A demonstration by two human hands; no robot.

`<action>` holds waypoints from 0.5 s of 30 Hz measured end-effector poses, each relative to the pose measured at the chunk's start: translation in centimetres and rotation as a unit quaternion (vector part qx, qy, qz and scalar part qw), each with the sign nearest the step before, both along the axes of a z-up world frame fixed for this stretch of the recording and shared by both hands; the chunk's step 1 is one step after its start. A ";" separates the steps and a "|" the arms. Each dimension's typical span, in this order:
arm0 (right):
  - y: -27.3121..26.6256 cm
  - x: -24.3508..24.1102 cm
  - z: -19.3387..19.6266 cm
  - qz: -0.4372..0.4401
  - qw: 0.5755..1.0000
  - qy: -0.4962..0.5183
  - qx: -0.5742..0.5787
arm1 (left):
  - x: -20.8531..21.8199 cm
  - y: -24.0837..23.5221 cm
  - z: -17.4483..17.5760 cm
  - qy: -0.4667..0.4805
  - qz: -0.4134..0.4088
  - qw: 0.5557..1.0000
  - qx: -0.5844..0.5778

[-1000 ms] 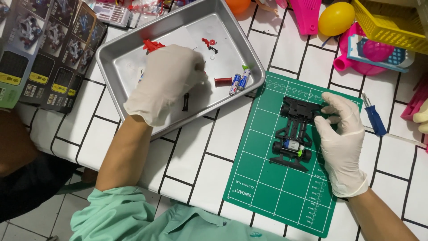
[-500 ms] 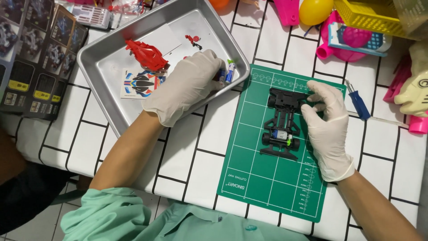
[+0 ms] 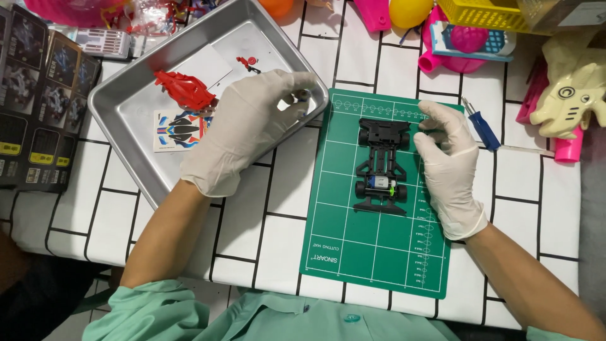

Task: Assembling a toy racing car by installing batteries into the chassis and attaching the outer body shell.

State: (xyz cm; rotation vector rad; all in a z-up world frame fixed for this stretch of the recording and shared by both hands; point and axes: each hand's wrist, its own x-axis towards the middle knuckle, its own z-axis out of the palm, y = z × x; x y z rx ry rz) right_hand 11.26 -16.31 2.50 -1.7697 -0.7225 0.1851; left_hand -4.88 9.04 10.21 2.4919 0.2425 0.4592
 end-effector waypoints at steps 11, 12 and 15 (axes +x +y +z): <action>-1.8 -0.2 3.2 0.077 0.995 0.045 0.035 | 4.6 -7.7 -4.2 -0.066 -0.048 0.917 -0.391; -1.9 -0.1 3.2 0.110 0.991 0.067 0.045 | 4.9 -8.2 -4.4 -0.068 -0.052 0.914 -0.396; -1.6 -0.3 3.6 0.104 0.987 0.113 0.043 | 5.4 -9.7 -5.2 -0.077 -0.064 0.919 -0.381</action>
